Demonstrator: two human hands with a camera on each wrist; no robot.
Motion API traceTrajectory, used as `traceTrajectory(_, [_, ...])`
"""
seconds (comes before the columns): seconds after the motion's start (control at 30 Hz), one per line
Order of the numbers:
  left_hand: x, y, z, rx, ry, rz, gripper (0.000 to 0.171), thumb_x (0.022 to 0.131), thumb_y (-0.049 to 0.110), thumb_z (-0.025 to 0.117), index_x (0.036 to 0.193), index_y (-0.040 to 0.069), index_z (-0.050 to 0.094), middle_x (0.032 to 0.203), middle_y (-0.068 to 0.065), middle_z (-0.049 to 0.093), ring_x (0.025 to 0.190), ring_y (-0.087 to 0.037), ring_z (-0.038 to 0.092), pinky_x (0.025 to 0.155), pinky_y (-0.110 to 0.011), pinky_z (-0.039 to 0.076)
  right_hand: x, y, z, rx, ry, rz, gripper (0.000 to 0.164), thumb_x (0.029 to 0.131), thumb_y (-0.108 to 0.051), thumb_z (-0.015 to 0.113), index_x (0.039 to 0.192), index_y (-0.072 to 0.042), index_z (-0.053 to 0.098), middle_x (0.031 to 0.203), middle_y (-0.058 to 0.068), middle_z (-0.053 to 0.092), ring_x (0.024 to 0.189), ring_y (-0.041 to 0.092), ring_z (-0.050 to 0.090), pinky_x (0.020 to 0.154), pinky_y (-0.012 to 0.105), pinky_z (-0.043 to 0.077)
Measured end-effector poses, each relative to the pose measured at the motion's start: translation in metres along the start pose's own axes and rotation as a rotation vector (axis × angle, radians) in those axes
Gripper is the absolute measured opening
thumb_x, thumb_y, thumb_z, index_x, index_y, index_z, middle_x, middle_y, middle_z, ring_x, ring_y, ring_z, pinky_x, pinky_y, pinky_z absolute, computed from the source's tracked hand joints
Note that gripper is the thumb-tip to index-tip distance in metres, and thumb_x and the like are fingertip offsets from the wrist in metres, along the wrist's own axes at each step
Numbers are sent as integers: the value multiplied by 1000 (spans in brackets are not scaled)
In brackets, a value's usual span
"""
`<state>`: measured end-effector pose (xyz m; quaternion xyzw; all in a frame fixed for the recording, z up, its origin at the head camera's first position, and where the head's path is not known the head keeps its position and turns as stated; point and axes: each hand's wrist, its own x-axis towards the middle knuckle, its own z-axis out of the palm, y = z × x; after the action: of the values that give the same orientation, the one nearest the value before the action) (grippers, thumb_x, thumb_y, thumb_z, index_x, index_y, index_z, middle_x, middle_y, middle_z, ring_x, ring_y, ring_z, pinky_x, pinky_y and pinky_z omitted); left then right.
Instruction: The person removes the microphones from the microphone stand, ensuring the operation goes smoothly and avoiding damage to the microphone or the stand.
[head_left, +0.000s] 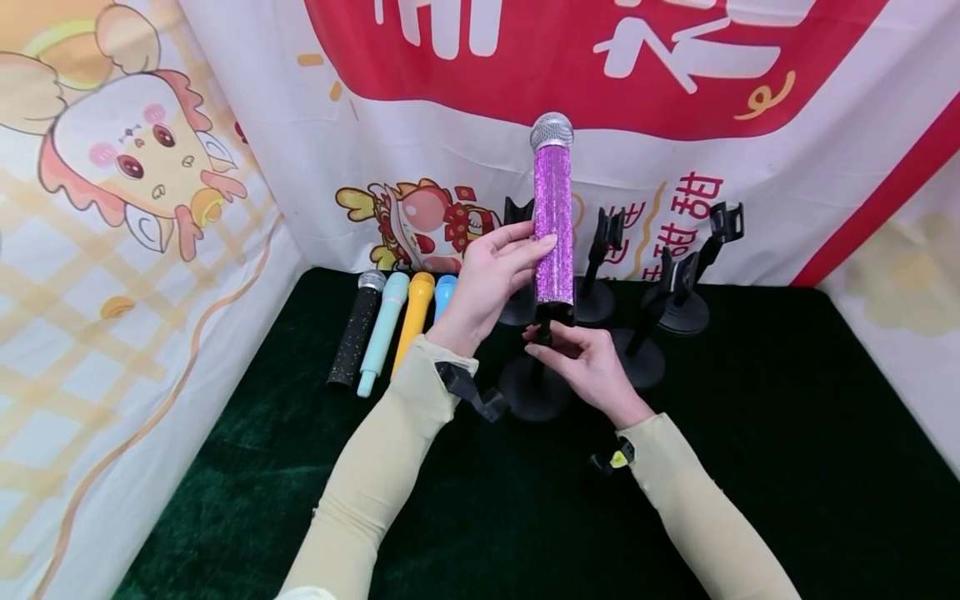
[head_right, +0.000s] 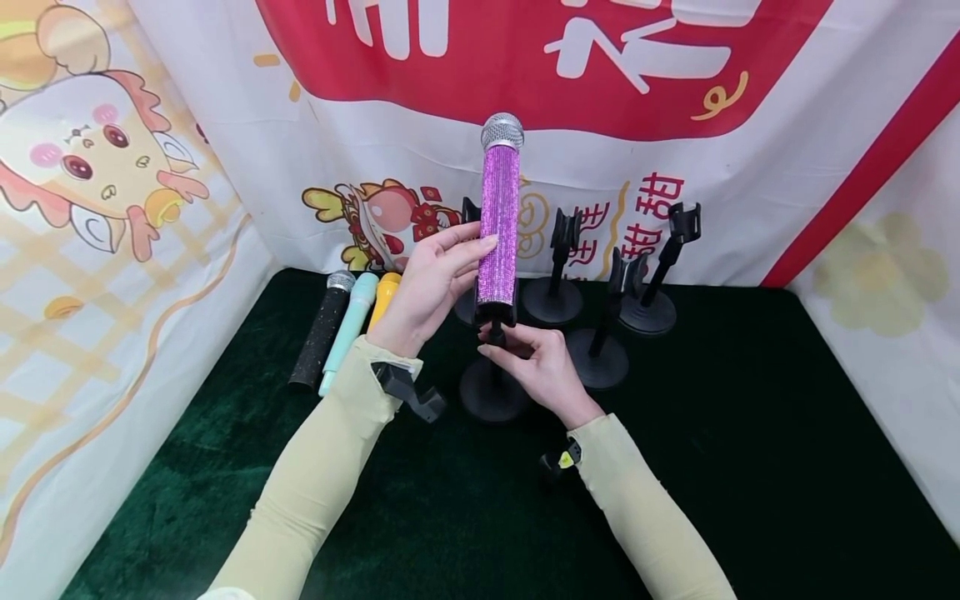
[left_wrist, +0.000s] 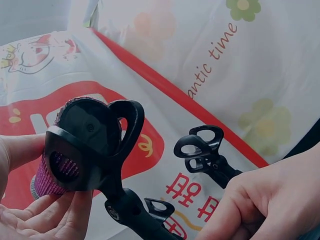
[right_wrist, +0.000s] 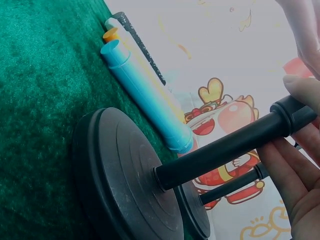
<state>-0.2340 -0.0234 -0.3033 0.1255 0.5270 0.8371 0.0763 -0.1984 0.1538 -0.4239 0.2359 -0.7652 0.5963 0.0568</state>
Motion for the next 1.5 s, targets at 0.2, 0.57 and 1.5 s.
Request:
traceTrajectory(0.2, [2, 1, 1, -3, 9, 5, 38, 97, 9, 72, 132, -3, 62, 120, -18, 70, 104, -28, 69, 93, -39, 55, -1, 0, 0, -5, 2, 3, 23, 95, -24, 76, 116, -15, 76, 110, -2, 74, 97, 20, 71, 85, 35, 58])
traceTrajectory(0.57, [4, 3, 5, 2, 37, 41, 37, 96, 8, 72, 131, -2, 63, 118, -17, 70, 102, -28, 70, 92, -40, 56, -1, 0, 0, -3, 1, 9, 21, 95, -23, 76, 115, -16, 77, 109, -1, 74, 97, 20, 71, 85, 34, 58])
traceTrajectory(1.5, [-6, 5, -1, 193, -55, 91, 46, 95, 9, 74, 138, 1, 60, 119, -13, 71, 109, -26, 69, 92, -37, 56, -3, 0, 2, 58, 20, -18, 23, 92, -15, 79, 113, -5, 76, 106, 4, 75, 99, 23, 72, 88, 35, 57])
